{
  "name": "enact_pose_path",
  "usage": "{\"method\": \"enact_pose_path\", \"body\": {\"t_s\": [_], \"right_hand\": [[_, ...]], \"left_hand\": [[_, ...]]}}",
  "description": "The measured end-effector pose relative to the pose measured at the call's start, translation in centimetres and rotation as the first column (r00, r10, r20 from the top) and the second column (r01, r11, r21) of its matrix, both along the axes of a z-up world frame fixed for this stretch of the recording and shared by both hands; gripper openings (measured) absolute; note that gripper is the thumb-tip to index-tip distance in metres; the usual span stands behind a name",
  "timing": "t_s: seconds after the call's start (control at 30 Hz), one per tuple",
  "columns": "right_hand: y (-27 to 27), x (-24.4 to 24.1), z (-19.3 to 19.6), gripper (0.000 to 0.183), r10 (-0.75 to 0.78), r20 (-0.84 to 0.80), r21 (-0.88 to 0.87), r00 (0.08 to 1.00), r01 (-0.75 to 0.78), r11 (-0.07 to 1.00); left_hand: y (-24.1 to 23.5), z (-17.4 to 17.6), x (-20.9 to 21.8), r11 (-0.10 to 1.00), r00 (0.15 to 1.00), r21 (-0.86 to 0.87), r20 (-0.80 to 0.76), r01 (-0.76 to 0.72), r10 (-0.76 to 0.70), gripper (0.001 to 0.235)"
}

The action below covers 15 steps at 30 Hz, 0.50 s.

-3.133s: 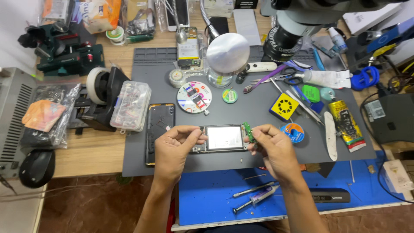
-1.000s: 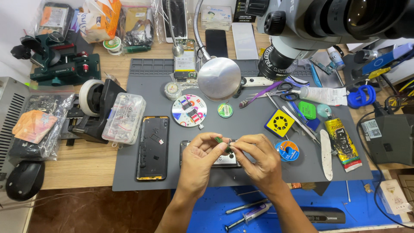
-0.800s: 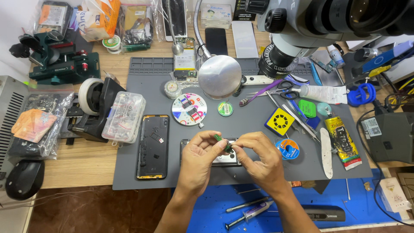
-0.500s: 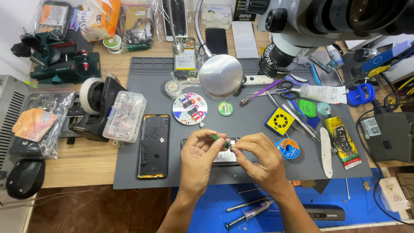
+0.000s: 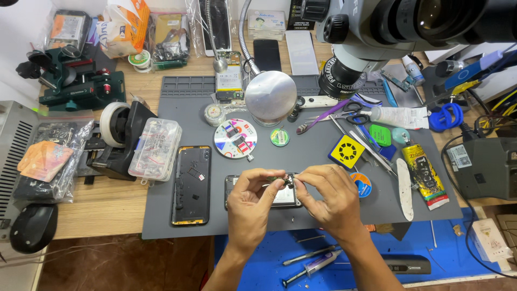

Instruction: The person uses a blue and yellow plastic tool to manipulate a small green circuit board. They then use a metal probe to touch the board and later place the board onto a disassembled smartphone chassis, adjusting its position with their fingers.

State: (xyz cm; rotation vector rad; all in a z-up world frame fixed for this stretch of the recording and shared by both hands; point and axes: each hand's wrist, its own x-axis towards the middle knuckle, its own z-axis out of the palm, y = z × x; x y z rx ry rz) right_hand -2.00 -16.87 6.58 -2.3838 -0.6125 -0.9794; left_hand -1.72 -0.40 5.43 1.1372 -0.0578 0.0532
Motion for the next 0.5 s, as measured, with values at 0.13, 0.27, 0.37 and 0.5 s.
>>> {"method": "enact_pose_path", "body": {"t_s": [0.13,0.27,0.37,0.5], "right_hand": [[-0.15,-0.18,-0.12,0.009,0.042,-0.018,0.010,0.999,-0.042,0.999],[-0.03,-0.35,-0.12,0.010,0.073,-0.029,0.016,0.997,-0.073,0.997],[-0.05,-0.44,-0.28,0.010,0.076,-0.018,-0.004,0.997,-0.076,0.997],[0.03,-0.56,-0.31,0.009,0.064,-0.016,-0.003,0.998,-0.064,0.998]], "left_hand": [[0.00,0.01,-0.05,1.000,1.000,0.014,-0.016,0.008,-0.008,0.017],[0.00,-0.02,-0.05,1.000,0.999,0.028,-0.043,-0.008,0.009,0.017],[0.03,0.14,-0.10,0.999,0.998,0.045,-0.059,-0.016,0.018,0.016],[0.01,0.33,-0.15,0.999,0.995,0.044,-0.098,-0.023,0.027,0.017]]}}
